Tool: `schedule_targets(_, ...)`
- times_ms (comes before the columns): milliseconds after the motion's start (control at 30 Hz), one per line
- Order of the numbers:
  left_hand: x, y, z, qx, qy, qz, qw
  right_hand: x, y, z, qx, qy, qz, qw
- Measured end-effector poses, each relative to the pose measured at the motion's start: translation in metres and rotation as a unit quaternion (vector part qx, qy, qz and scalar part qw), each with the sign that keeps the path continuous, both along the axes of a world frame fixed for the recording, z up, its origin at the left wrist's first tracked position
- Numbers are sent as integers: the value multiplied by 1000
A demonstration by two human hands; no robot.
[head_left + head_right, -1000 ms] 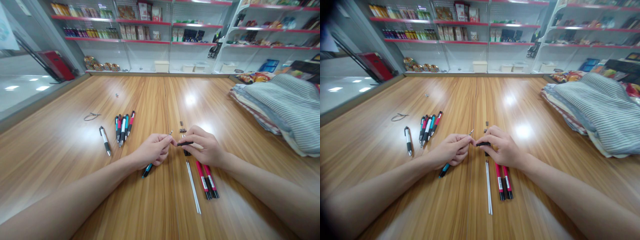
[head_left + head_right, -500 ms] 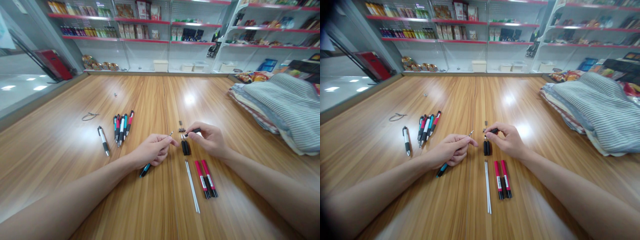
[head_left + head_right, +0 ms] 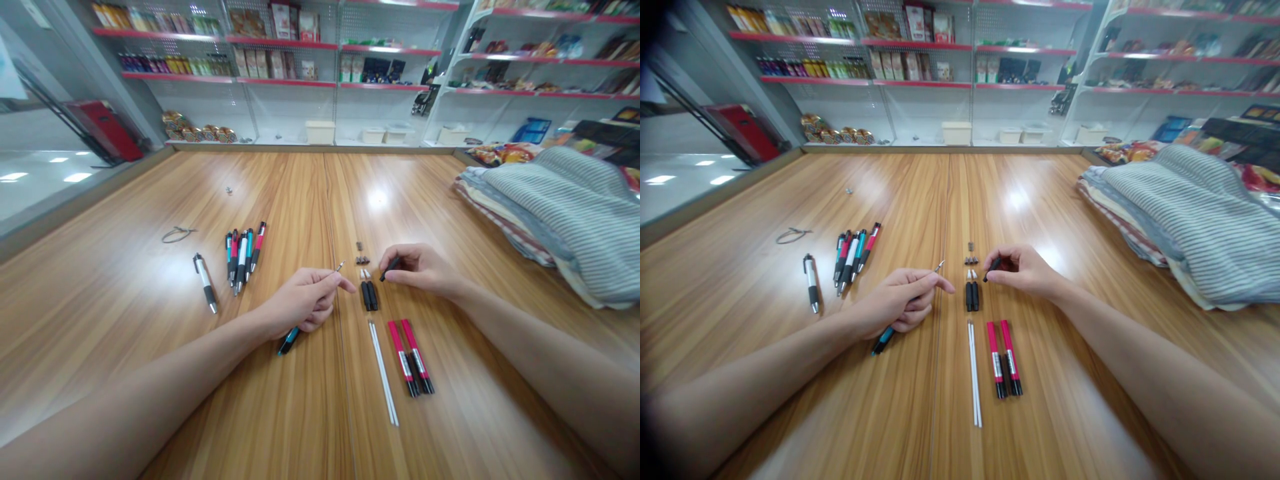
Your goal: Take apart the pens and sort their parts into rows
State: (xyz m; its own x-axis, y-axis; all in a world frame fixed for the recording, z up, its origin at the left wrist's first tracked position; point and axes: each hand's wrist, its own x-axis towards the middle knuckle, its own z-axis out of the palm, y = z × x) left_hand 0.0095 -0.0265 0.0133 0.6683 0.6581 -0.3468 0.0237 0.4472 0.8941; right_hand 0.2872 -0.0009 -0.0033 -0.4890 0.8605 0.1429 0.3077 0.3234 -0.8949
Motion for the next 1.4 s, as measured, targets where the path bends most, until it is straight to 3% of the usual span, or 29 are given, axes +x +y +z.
schedule_targets(200,-1,0,1,-1,-3,1,1000,5,-1,6,20,-31,63,997)
schedule_targets(367,-1,1,0,-2,-10,0,1000,2,-1,8,141,-105,120,977)
schedule_targets(700,-1,1,-1,-7,-13,8,1000,3,0,7,220,-147,78,961)
schedule_targets(1400,-2,1,-2,-6,-19,12,1000,-2,-10,10,218,-156,83,960)
